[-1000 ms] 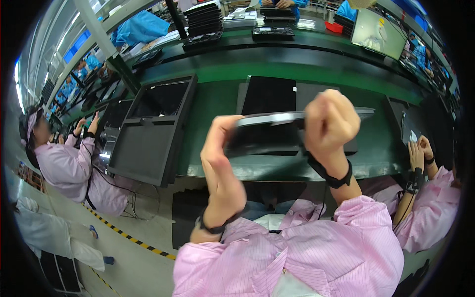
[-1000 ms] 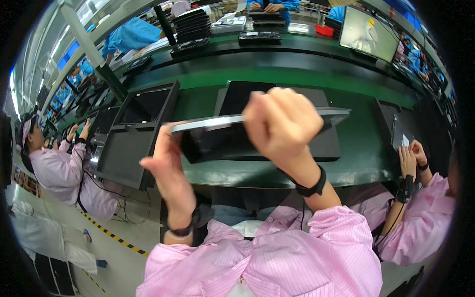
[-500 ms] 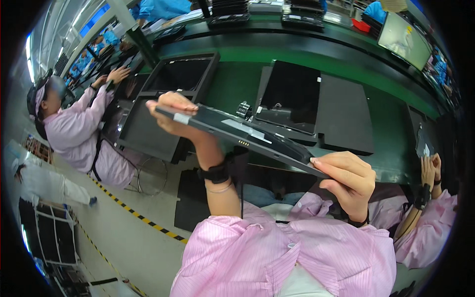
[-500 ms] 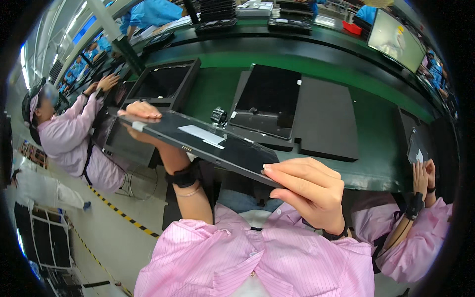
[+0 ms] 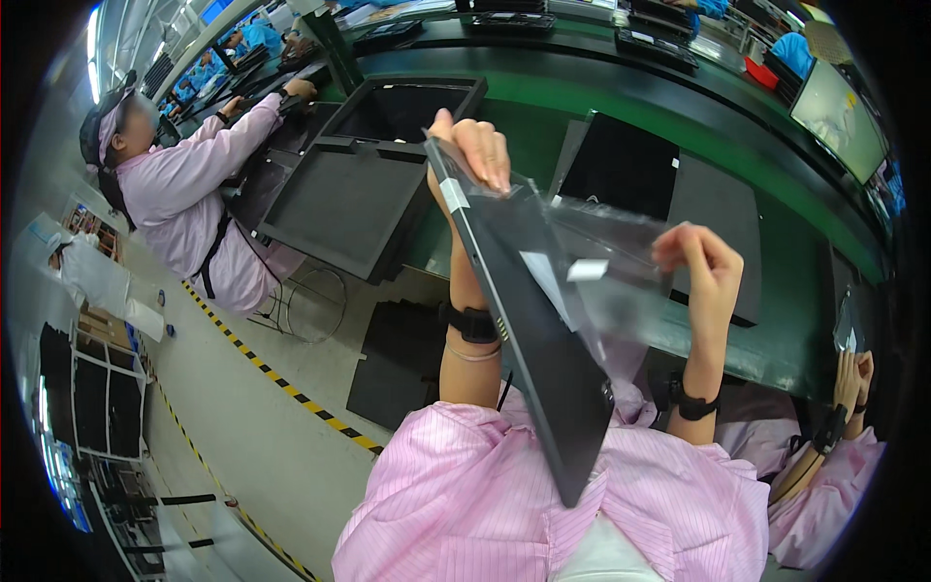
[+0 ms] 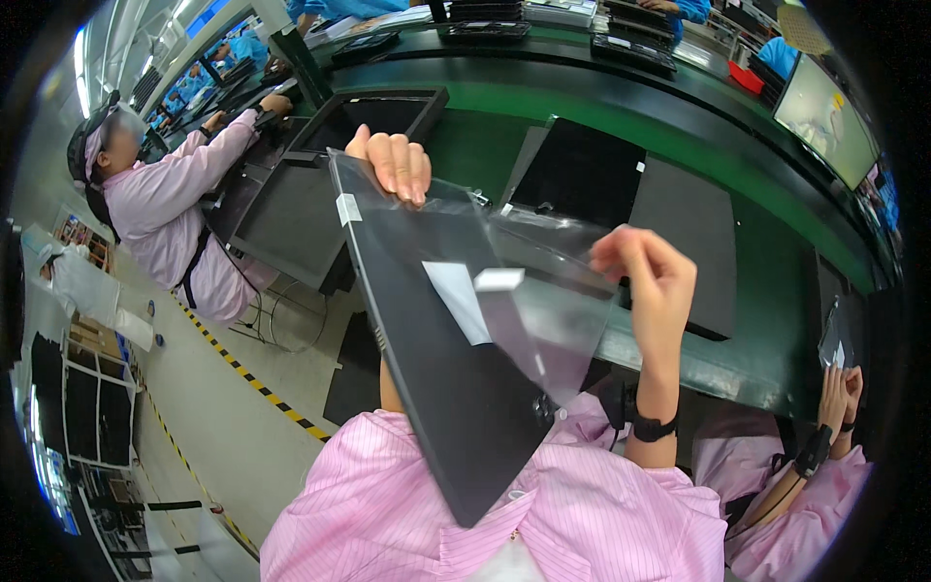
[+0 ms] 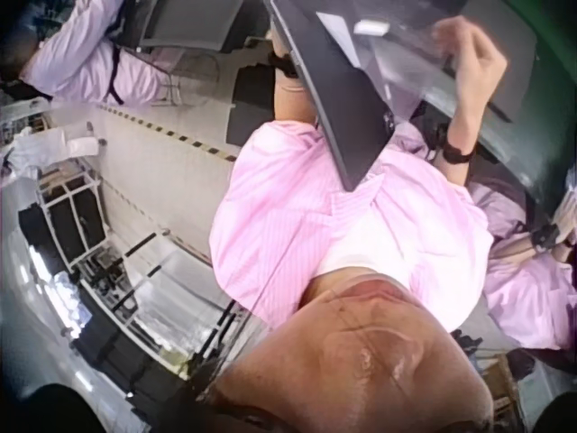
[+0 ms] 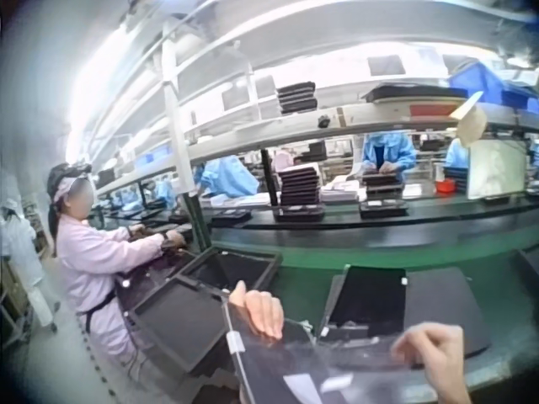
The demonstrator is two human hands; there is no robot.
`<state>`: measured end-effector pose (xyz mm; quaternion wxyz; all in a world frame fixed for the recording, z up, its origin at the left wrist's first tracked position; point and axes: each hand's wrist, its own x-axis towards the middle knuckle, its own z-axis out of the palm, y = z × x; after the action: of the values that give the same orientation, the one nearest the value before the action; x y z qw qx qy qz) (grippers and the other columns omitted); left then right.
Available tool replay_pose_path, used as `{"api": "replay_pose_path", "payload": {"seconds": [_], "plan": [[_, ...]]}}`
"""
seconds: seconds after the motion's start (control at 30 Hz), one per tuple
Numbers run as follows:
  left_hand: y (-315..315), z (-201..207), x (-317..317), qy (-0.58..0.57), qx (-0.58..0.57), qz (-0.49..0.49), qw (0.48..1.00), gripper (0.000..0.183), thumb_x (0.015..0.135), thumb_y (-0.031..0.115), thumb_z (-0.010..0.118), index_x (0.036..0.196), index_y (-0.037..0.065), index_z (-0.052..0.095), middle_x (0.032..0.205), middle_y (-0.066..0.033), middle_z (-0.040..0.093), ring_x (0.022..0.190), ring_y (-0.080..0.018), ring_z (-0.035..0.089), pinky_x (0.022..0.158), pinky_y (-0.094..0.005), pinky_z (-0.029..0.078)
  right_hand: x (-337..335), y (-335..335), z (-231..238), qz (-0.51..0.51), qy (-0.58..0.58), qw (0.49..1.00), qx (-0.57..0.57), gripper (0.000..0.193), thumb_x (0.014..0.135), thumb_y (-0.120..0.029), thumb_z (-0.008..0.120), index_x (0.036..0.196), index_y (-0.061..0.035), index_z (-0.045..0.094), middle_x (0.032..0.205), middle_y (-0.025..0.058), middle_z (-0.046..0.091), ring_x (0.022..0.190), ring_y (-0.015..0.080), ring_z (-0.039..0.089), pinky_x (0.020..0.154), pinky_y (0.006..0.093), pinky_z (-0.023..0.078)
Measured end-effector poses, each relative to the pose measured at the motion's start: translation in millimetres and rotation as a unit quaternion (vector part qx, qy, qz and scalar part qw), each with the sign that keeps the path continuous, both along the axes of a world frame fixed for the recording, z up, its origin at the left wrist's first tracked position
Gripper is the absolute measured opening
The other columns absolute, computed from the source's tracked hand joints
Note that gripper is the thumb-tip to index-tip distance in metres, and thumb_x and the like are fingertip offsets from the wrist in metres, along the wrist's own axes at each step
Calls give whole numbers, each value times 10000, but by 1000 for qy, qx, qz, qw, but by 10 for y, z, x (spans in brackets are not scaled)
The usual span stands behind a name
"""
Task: Removing protective films and performing inspection/testing on electronic tablets on a production line.
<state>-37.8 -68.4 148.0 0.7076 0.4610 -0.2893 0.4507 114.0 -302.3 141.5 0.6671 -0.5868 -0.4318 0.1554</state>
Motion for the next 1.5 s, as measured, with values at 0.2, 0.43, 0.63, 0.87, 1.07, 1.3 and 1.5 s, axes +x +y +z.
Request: {"api": "replay_pose_path", "payload": {"seconds": [0.2,0.43,0.63,0.87,1.07,1.3,1.5], "plan": [[-49,268,65,-54,39,-6,998,536,995,248,241,548,43,455,474,-84,447,443,-222,495,404,-276,459,249,99,-349,-14,72,997,-32,293,918,-233,550,810,19,653,731,72,650,620,110,605,532,219,458],[-465,534,32,183,-94,330,921,589,966,344,285,435,99,353,405,8,314,365,-84,269,373,-235,221,248,10,-417,-15,119,993,-12,298,928,-238,532,807,11,641,708,77,639,604,127,609,530,233,466],[-471,558,47,191,-120,345,911,587,964,327,276,431,99,364,386,-16,321,318,-103,282,328,-222,253,221,-78,-396,-16,140,990,0,301,934,-238,522,799,13,621,707,82,632,589,128,605,523,240,467],[-411,516,48,181,-123,348,912,582,960,321,277,431,97,365,388,-15,316,321,-101,284,330,-223,256,199,-145,-398,2,142,990,21,311,942,-234,505,786,16,605,683,73,614,568,133,593,511,247,465],[-423,532,-14,175,-111,351,913,582,960,326,287,432,97,375,384,-18,321,324,-101,290,329,-222,261,183,-193,-410,3,146,989,37,312,942,-226,501,768,14,598,634,68,596,541,138,579,500,249,455],[-433,519,-5,166,-110,368,908,581,960,330,285,435,99,377,383,-17,331,319,-104,289,328,-219,259,187,-258,-399,9,131,990,50,307,942,-214,496,761,14,593,627,66,591,530,139,570,493,258,453],[-404,473,21,178,-133,357,907,559,955,301,279,444,100,381,385,-21,337,320,-108,313,327,-217,273,174,-261,-421,20,147,987,59,306,946,-206,488,760,16,588,630,71,586,526,139,566,490,259,454]]}}
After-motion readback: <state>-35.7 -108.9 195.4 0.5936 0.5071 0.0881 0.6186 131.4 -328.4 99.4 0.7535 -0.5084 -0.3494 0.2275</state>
